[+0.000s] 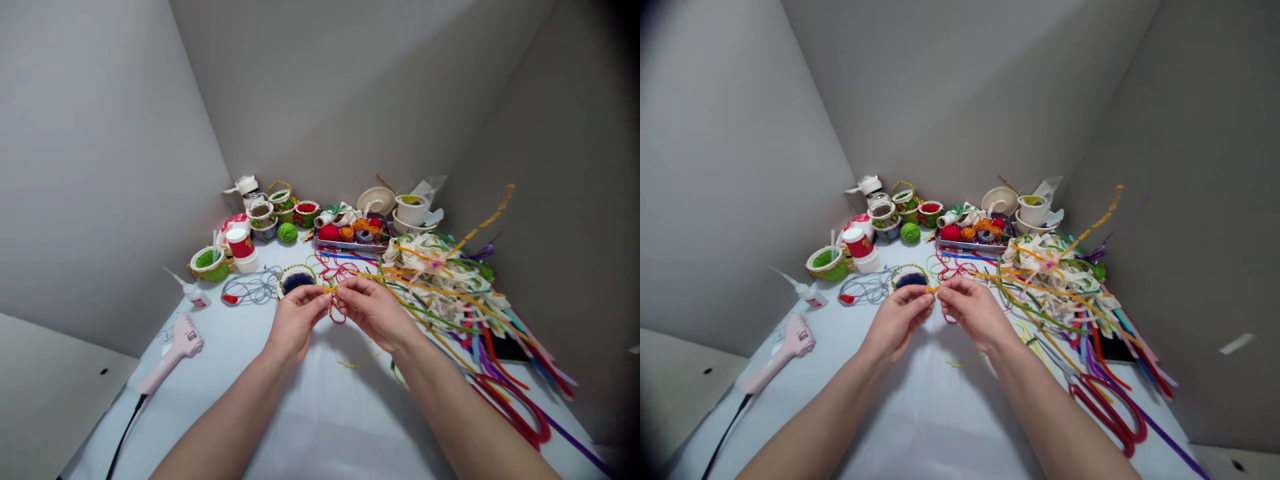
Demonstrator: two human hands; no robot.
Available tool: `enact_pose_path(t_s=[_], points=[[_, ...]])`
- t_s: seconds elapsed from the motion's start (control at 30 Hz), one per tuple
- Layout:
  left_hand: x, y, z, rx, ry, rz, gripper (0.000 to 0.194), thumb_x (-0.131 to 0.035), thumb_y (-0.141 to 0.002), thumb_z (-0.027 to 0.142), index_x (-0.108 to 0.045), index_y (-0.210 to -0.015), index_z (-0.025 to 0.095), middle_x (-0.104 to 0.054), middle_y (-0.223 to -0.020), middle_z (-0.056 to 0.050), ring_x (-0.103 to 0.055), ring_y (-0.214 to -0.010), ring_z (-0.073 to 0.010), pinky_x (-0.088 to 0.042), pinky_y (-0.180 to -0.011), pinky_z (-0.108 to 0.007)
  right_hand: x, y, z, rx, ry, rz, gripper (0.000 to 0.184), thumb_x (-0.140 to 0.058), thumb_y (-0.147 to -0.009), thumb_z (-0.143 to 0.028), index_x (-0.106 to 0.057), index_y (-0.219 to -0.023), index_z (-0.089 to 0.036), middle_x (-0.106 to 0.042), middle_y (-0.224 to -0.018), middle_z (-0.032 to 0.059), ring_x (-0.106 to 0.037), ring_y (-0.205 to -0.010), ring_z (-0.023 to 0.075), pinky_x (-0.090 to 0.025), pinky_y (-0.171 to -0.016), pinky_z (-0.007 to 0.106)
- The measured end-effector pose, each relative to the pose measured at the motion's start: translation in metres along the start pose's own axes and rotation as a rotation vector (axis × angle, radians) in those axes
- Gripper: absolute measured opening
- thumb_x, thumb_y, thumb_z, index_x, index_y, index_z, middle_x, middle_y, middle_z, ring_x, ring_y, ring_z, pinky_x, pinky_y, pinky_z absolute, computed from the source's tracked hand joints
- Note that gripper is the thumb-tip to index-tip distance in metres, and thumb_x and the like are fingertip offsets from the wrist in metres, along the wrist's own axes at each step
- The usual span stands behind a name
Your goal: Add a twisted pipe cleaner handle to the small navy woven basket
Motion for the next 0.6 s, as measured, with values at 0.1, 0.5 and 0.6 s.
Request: enact_pose_path(t_s=[0.1, 0.5, 0.6], points=[[-0.002, 0.001, 0.001, -0.022, 0.006, 0.003, 0.032, -0.085, -0.053, 0.023, -0.065, -0.076, 0.013, -0.064, -0.066, 0.001, -0.058, -0.061, -0.0073, -0.047, -0.062, -0.019, 0.000, -0.003, 0.007, -0.033, -0.076, -0.020, 0.024, -0.083, -0.060, -0.029, -0.065, -0.073, -0.019, -0.058, -0.063, -0.0034, -0.049, -0.056, 0.0081, -0.034, -0.054, 0.024], [-0.002, 0.001, -0.006, 0.027, 0.109, -0.001, 0.031, -0.086, -0.053, 0.021, -0.067, -0.076, 0.011, -0.066, -0.065, -0.001, -0.059, -0.060, -0.0073, -0.048, -0.062, -0.019, -0.005, -0.002, 0.023, -0.097, -0.250, 0.060, 0.030, -0.085, -0.056, -0.029, -0.062, -0.075, -0.021, -0.058, -0.070, -0.0047, -0.047, -0.062, 0.0096, -0.029, -0.055, 0.023], [-0.001, 0.001, -0.007, 0.031, 0.128, 0.020, 0.031, -0.086, -0.052, 0.021, -0.068, -0.076, 0.011, -0.067, -0.066, -0.001, -0.059, -0.060, -0.0069, -0.048, -0.062, -0.018, -0.006, -0.001, 0.026, -0.101, -0.306, 0.110, 0.033, -0.086, -0.053, -0.027, -0.062, -0.074, -0.022, -0.059, -0.070, -0.0052, -0.047, -0.061, 0.0094, -0.030, -0.055, 0.023]])
Point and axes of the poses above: each hand's wrist, its own y-axis away from the middle knuckle, its own x-axis out of the back of the hand, z = x × y, the point moved 7 cm from there along -y, towards the middle knuckle
